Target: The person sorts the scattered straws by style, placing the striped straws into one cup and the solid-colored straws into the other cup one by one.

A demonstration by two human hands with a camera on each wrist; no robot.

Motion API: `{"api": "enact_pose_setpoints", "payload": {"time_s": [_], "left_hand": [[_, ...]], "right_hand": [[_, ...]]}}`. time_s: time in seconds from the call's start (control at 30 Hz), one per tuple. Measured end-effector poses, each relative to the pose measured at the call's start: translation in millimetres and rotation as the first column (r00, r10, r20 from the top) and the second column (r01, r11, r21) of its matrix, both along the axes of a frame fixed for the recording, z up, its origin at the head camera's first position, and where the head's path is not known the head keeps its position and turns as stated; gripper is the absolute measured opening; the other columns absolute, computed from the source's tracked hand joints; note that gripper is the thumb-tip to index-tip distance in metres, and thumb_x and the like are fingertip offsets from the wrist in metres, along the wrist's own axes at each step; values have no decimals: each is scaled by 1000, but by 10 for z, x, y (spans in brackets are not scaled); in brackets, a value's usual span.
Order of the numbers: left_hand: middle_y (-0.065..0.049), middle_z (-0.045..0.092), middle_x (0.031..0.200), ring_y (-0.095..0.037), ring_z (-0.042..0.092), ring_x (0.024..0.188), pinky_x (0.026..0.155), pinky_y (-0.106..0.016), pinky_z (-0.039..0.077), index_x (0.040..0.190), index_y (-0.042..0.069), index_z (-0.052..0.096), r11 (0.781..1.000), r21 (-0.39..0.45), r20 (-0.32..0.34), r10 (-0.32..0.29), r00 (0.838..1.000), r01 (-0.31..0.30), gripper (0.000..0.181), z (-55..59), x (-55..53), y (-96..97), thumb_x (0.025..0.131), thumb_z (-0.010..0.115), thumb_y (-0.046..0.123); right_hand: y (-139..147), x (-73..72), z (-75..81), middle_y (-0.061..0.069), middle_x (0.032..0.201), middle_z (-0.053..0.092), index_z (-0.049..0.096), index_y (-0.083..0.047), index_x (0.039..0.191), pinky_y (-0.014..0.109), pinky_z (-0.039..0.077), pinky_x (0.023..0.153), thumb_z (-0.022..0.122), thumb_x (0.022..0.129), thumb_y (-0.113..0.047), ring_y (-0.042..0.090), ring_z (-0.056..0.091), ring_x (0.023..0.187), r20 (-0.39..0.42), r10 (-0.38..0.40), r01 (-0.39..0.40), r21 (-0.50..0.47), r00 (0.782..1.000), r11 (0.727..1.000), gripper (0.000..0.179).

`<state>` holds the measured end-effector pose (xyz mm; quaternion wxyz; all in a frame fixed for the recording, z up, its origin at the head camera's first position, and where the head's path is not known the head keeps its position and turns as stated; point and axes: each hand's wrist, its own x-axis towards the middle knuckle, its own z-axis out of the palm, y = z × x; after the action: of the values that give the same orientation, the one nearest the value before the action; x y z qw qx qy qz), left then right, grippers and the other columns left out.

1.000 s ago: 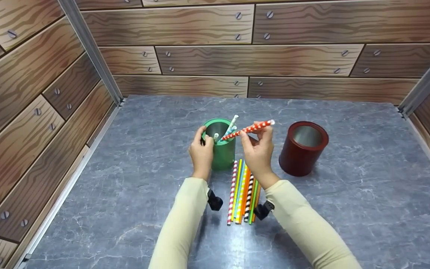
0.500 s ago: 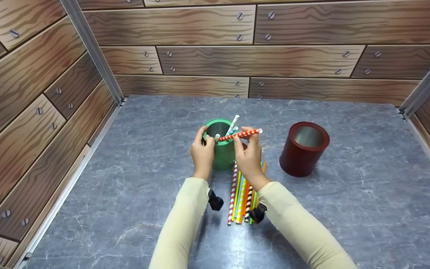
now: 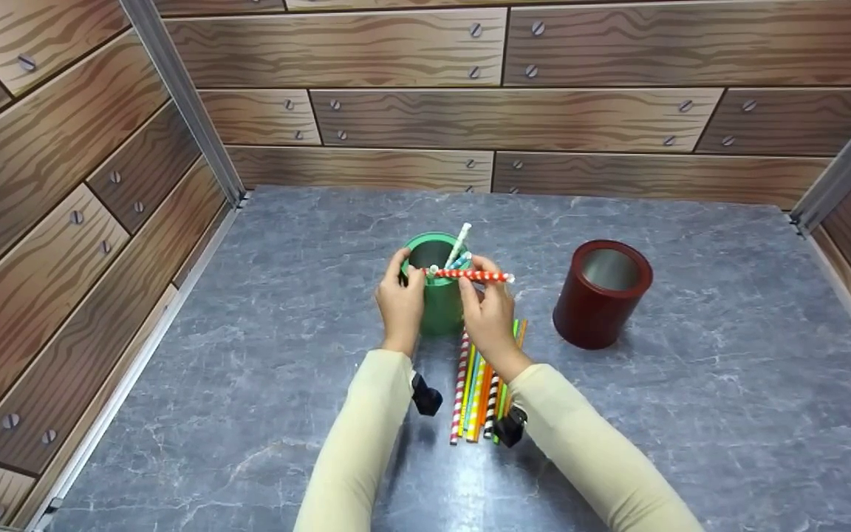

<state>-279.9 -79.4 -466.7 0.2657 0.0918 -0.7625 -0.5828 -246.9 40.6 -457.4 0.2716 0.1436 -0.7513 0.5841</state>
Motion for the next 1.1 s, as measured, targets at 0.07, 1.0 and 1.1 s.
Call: {"api": "enact_pose_setpoints", "payload": {"time_s": [0.07,1.0,1.1], "left_hand": [[-10,67,95,-14,46,64,61,-26,39,118,11,63,1000,-3,0,8,1000,-8,38,-3,-6,2,83,49,12],[-7,60,73,-12,38,56,56,-25,34,121,14,61,1000,-12,19,-5,1000,5,39,-15,-14,8,84,48,12],[-8,66,87,-12,42,59,59,-25,35,121,14,62,1000,-16,18,4,1000,-4,39,-18,-7,6,84,48,12]], "right_hand": [[7,5,-11,21,119,55,48,4,122,34,52,76,50,93,-8,28,60,99,-3,12,-12,-1,1000,1000,31],[289,69,25,15,96,57,53,3,116,25,47,76,53,88,-3,22,53,86,310,-117,152,-91,944,984,29],[336,85,8,17,98,57,54,4,115,30,45,78,54,87,-3,24,53,87,366,-133,158,-40,921,987,28]]}}
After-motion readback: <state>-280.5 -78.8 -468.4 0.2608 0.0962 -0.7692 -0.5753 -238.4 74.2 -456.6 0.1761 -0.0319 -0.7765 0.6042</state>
